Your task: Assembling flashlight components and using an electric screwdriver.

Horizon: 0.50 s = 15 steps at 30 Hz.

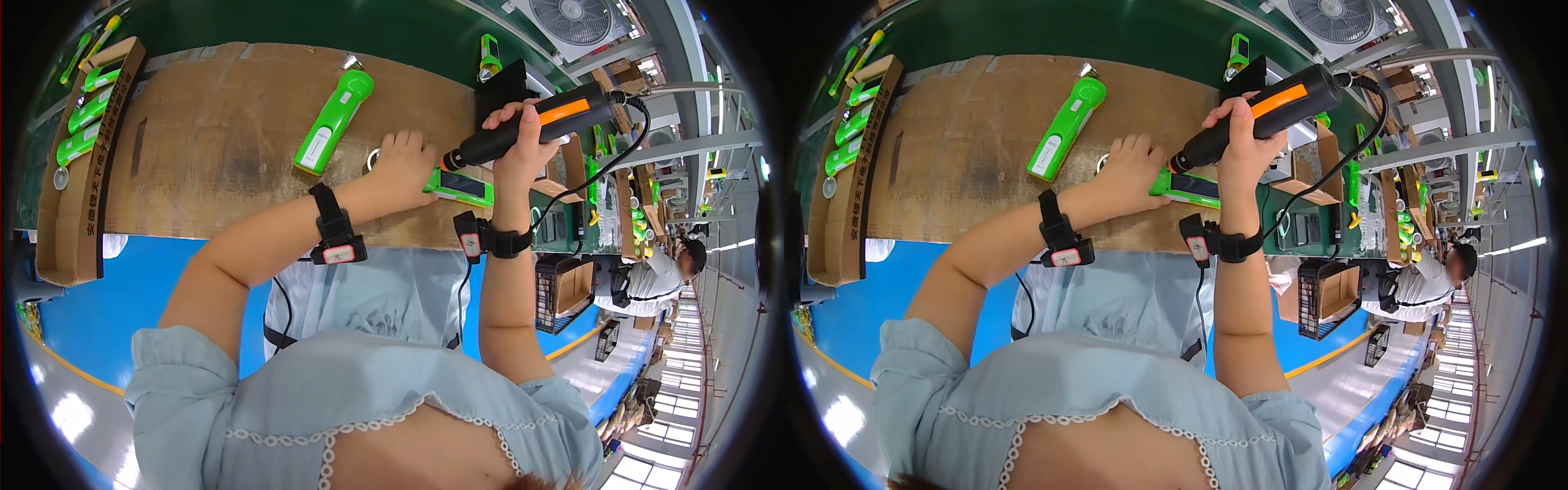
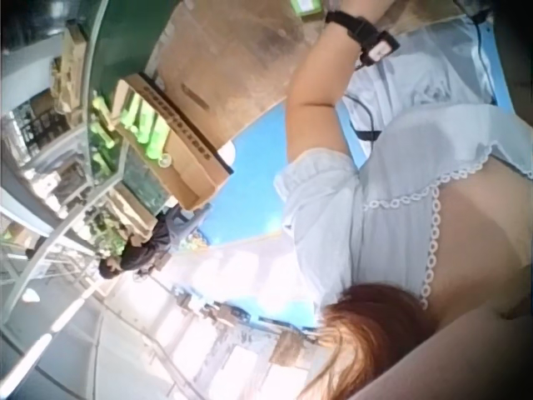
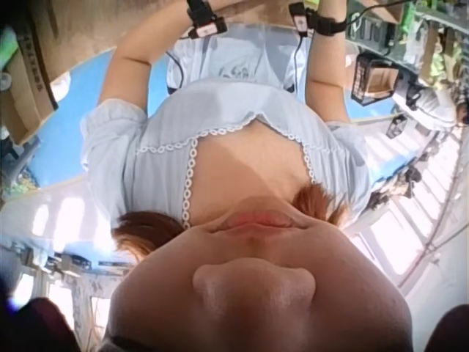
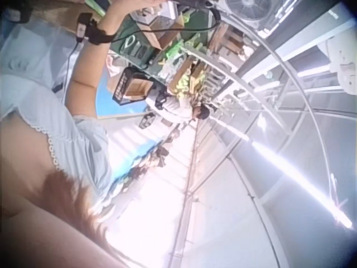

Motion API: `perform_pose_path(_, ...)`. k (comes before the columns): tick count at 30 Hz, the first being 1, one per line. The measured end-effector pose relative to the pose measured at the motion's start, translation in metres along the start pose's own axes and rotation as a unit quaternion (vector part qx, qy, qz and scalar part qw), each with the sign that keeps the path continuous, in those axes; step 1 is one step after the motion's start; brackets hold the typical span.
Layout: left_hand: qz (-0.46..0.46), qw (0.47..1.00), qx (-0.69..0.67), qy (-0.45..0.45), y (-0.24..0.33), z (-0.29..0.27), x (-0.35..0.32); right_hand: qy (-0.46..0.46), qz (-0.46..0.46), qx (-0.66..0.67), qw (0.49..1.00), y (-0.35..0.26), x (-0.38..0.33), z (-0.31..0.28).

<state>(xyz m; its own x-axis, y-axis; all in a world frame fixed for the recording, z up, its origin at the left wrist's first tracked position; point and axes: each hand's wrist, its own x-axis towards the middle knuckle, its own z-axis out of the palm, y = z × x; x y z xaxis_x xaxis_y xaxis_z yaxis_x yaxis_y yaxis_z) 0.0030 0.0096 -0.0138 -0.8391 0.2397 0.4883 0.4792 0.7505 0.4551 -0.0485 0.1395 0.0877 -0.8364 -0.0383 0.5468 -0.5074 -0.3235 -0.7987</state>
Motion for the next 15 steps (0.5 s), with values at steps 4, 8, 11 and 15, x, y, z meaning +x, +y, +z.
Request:
perform_pose_path(4, 0.042, 0.995, 0.004, -0.094, -0.004, -0.017, 0.001, 0.003, -0.020, -0.003, 1.000, -0.007, -0.007, -0.004)
perform_pose_path(8, 0.101, 0.987, 0.049, -0.116, -0.007, -0.022, 0.001, 0.010, -0.095, 0.033, 0.995, -0.024, -0.026, -0.006)
perform_pose_path(11, 0.058, 0.983, 0.128, -0.122, 0.009, -0.036, -0.008, 0.019, -0.070, 0.068, 0.995, -0.065, -0.037, -0.006)
perform_pose_path(15, -0.094, 0.944, 0.255, -0.187, 0.032, -0.041, -0.015, 0.033, -0.053, 0.021, 0.998, -0.096, -0.063, -0.032)
